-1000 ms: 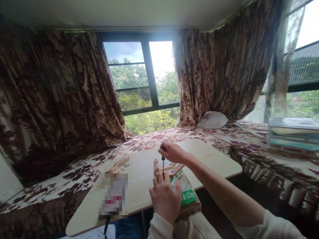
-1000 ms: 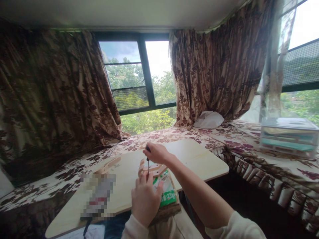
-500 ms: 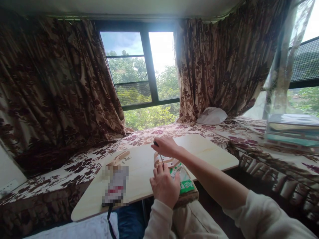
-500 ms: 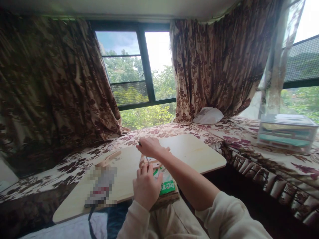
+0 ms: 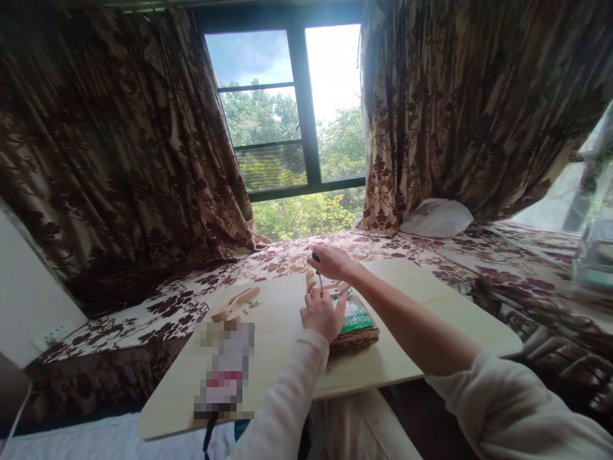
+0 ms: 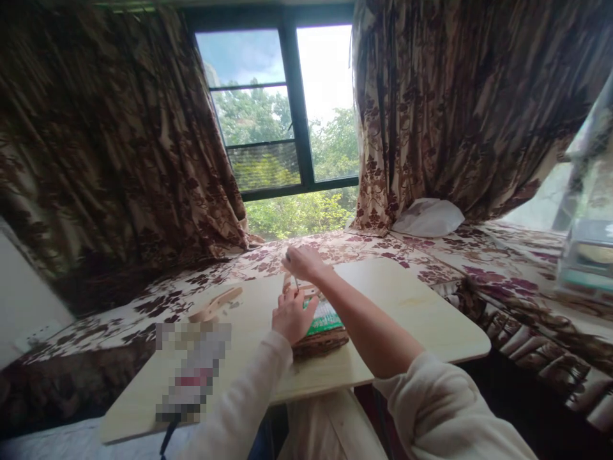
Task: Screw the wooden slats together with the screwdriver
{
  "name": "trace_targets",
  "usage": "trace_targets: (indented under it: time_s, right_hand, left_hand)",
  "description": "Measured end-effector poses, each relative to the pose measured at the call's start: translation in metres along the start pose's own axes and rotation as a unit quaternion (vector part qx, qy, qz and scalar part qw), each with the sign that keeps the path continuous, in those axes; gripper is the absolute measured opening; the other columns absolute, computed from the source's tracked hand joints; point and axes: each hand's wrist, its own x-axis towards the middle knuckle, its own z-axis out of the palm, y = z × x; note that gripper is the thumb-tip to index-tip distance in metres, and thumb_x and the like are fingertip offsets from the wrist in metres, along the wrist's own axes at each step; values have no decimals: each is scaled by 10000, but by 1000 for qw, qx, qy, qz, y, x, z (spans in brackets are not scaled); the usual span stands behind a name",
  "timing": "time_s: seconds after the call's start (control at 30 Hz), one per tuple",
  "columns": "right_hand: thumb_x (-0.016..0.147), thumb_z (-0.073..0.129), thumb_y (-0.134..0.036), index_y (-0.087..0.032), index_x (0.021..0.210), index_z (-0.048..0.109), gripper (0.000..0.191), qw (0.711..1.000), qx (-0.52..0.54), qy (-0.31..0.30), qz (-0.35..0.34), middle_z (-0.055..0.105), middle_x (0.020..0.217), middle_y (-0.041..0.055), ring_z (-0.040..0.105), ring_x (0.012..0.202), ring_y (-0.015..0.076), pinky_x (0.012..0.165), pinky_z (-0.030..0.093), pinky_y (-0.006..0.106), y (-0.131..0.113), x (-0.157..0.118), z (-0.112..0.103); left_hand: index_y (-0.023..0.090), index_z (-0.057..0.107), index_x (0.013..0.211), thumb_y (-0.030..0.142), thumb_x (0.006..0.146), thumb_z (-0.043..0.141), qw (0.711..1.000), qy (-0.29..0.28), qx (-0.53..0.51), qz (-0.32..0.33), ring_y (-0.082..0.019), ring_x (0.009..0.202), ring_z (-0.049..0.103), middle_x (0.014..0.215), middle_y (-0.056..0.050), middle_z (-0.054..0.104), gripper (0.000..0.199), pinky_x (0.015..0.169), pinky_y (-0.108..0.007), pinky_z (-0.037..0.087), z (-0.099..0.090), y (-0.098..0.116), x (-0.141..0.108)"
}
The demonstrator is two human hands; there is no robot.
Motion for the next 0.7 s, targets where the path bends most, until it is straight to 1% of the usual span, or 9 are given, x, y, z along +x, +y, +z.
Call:
trace_targets:
  time_s: [0.07, 0.13, 0.23, 0.3, 0.37, 0.4, 0.5, 0.6, 0.7]
  right_hand:
    - [891, 521, -326, -162, 1153, 535, 310, 1000, 18, -6, -25, 561, 1137, 83, 577, 941, 200, 782, 489, 408, 6, 7, 2]
    - [894, 516, -331, -157, 1114, 553, 283, 998, 38, -17, -56, 579, 1092, 74, 585, 902, 186, 761, 494, 389, 12, 12, 3]
    - [895, 508, -344, -148, 991, 584, 232, 991, 78, -33, -103, 609, 922, 37, 586, 760, 142, 676, 491, 327, 23, 17, 5]
    - [897, 487, -345, -166, 867, 588, 208, 986, 111, -32, -122, 597, 746, -5, 547, 660, 116, 596, 447, 259, 31, 19, 9]
    - [901, 459, -336, -182, 821, 565, 204, 980, 145, -26, -131, 580, 689, -20, 508, 625, 100, 555, 395, 227, 40, 21, 12]
    - [902, 448, -333, -185, 802, 551, 206, 978, 161, -23, -132, 575, 677, -21, 492, 614, 97, 544, 377, 223, 43, 23, 14]
    - [886, 454, -332, -195, 731, 505, 213, 970, 199, -28, -135, 551, 644, -19, 458, 584, 100, 515, 337, 228, 49, 27, 17]
    - [865, 477, -327, -209, 684, 457, 217, 965, 222, -35, -137, 527, 622, -19, 434, 559, 109, 498, 309, 243, 50, 30, 17]
    - [859, 486, -336, -222, 668, 441, 227, 963, 228, -36, -138, 528, 616, -11, 427, 552, 122, 499, 300, 257, 49, 30, 16]
  left_hand:
    - [178, 561, 1003, 374, 826, 533, 998, -23, -38, 41, -202, 1087, 481, 1178, -56, 518, 265, 897, -443, 425, -2, -12, -1]
    - [195, 553, 1050, 300, 794, 555, 994, -30, -80, 72, -202, 1103, 463, 1214, -51, 503, 276, 935, -434, 397, -6, -22, -3]
    - [269, 592, 986, 237, 768, 543, 986, -36, -147, 77, -167, 1072, 476, 1144, -2, 550, 226, 968, -338, 375, -13, -35, -5]
    - [283, 605, 906, 280, 796, 518, 979, -36, -188, 67, -131, 1030, 503, 1081, 18, 574, 140, 936, -275, 394, -18, -42, -1]
    - [275, 589, 769, 342, 832, 471, 972, -30, -227, 43, -105, 899, 542, 917, 33, 596, 150, 844, -240, 429, -21, -48, 8]
    - [263, 566, 741, 368, 818, 493, 966, -2, -258, 4, -112, 835, 541, 835, 33, 587, 149, 800, -250, 437, -21, -50, 14]
    - [255, 513, 814, 410, 766, 553, 959, 52, -273, -62, -129, 823, 518, 830, 38, 562, 167, 776, -275, 427, -17, -55, 31]
    - [274, 486, 962, 375, 737, 578, 948, 21, -304, -90, -134, 886, 535, 947, 45, 580, 263, 797, -276, 436, -8, -54, 35]
    - [299, 457, 1086, 325, 750, 542, 923, -8, -367, -118, -135, 929, 566, 1031, 48, 598, 348, 879, -295, 425, 4, -51, 29]
